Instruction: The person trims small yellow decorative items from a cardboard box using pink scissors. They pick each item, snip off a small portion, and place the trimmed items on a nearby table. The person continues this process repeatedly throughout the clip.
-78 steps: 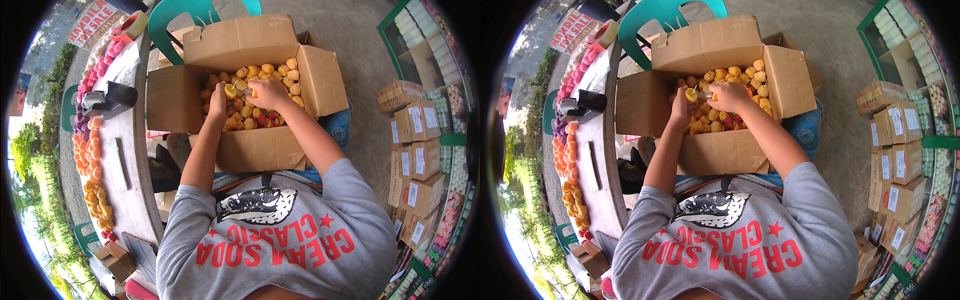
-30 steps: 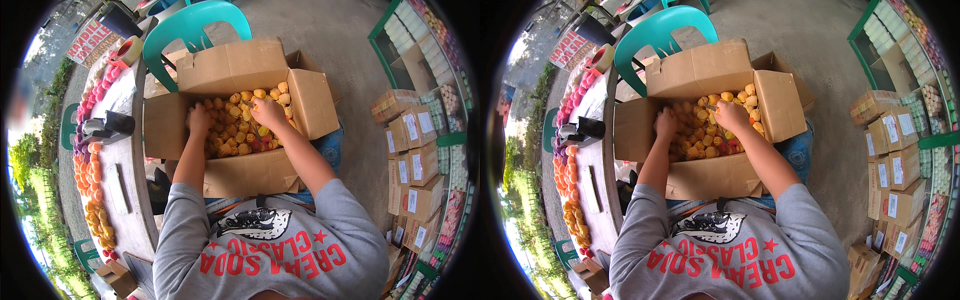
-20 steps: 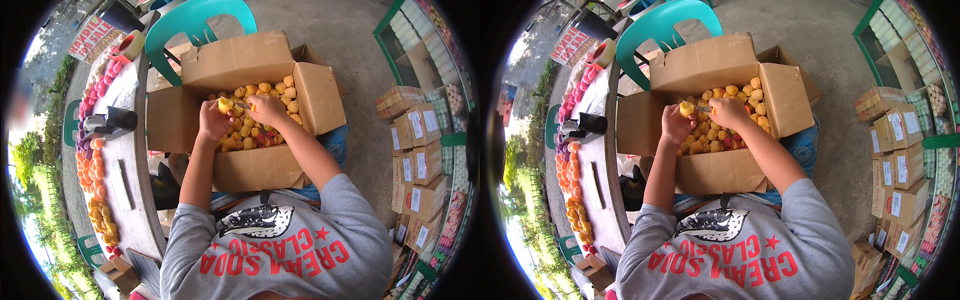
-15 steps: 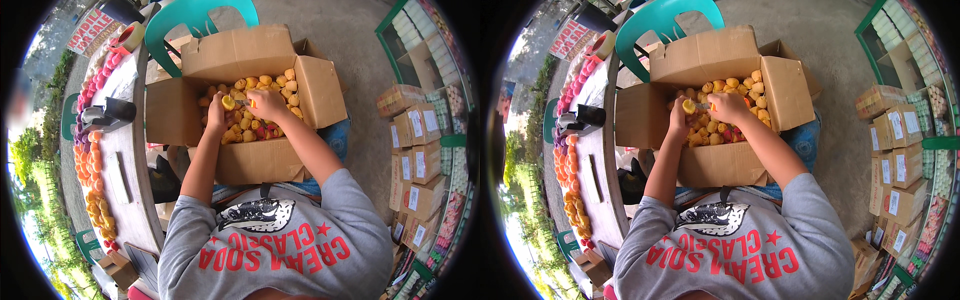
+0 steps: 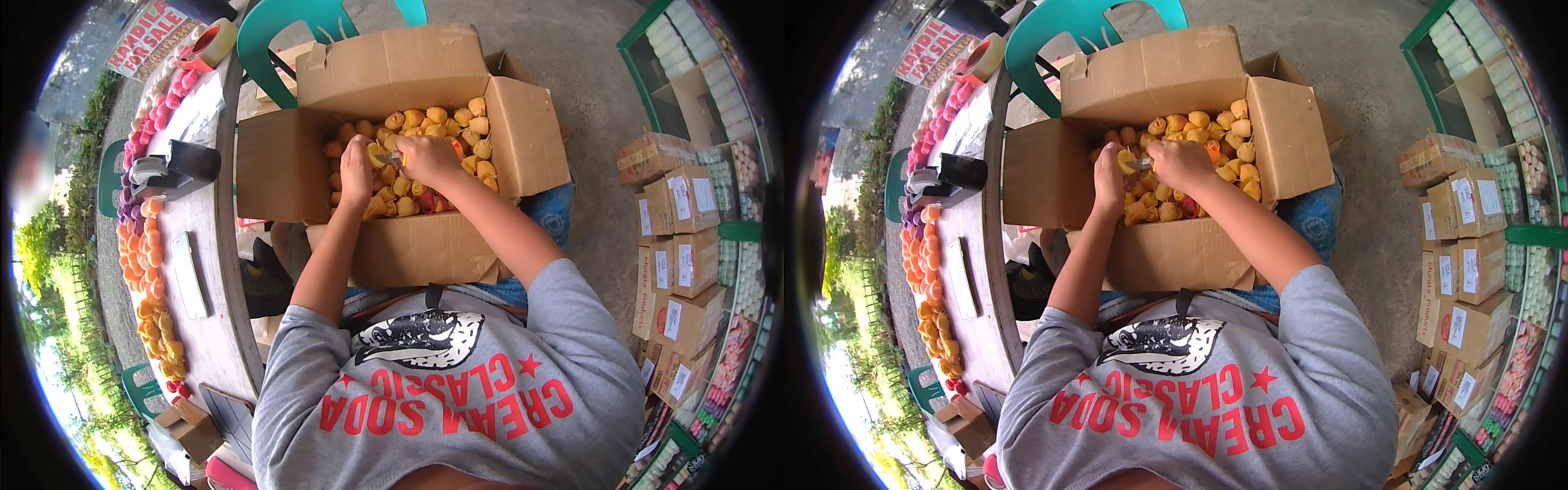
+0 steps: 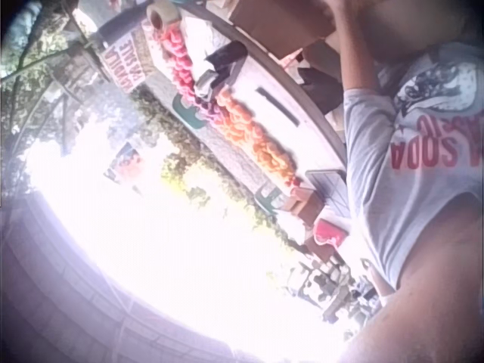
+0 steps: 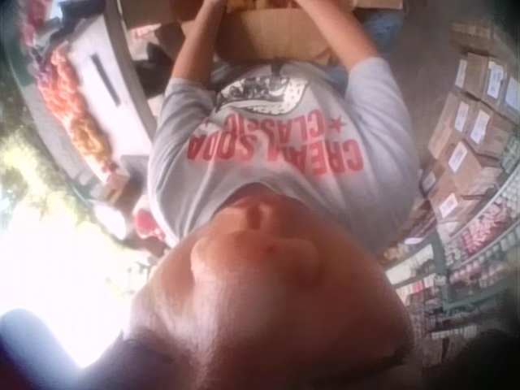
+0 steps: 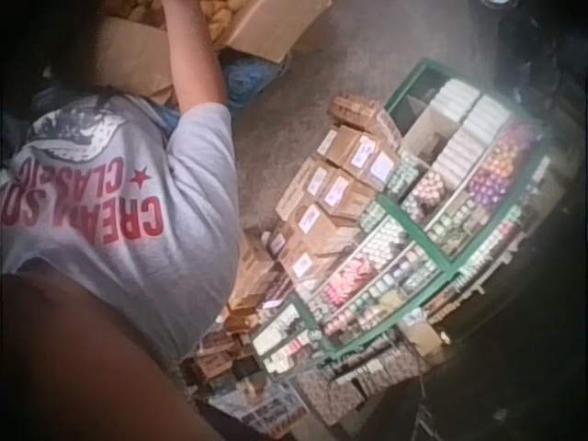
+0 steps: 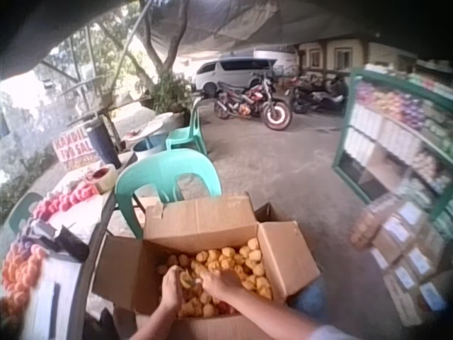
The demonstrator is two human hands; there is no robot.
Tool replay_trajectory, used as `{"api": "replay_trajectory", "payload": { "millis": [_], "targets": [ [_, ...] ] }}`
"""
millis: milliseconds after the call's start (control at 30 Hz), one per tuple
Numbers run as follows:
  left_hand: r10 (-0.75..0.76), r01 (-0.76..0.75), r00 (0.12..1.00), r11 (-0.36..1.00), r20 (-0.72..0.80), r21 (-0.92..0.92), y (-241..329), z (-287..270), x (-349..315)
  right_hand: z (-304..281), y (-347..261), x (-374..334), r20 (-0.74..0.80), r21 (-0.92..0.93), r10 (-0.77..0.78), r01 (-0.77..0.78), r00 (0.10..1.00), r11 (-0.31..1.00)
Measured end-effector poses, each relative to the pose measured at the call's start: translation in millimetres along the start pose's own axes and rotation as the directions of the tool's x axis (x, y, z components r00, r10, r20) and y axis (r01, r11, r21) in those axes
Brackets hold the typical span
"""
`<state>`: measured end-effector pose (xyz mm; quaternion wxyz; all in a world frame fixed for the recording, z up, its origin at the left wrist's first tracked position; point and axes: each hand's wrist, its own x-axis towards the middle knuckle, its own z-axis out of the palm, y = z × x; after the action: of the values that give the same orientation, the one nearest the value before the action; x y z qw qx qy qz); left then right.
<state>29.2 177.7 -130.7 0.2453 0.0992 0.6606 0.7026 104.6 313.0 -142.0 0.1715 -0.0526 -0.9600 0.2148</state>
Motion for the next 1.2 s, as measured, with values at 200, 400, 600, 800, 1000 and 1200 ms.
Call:
{"api": "replay_trajectory", "payload": {
  "millis": [200, 400, 600, 800, 1000, 1200],
  "targets": [
    [0.108, -0.114, 0.993, 0.983, 0.048, 0.146, -5, 11, -13, -17, 39, 15, -0.129, -0.016, 0.352, -0.357, 0.927, 0.934],
    [-0.320, 0.175, 0.923, 0.846, -0.216, -0.504, 0, -11, 25, -4, 22, 8, -0.111, -0.010, 0.269, -0.272, 0.957, 0.962],
    [-0.432, 0.307, 0.828, 0.883, -0.359, -0.355, -12, -34, 36, -15, 36, 4, 0.008, -0.036, 0.399, -0.398, 0.917, 0.917],
    [-0.374, -0.284, 0.890, -0.007, 0.261, 0.959, -20, -25, 22, -10, 37, 2, 0.048, -0.026, 0.379, -0.378, 0.924, 0.925],
    [-0.553, -0.460, 0.783, -0.204, 0.286, 0.864, -38, -32, 23, -13, 36, 2, 0.083, -0.022, 0.385, -0.385, 0.919, 0.923],
    [-0.420, -0.518, 0.814, -0.215, 0.401, 0.828, -53, -37, 9, -11, 37, 0, 0.124, -0.030, 0.371, -0.370, 0.920, 0.929]
  ]
}}
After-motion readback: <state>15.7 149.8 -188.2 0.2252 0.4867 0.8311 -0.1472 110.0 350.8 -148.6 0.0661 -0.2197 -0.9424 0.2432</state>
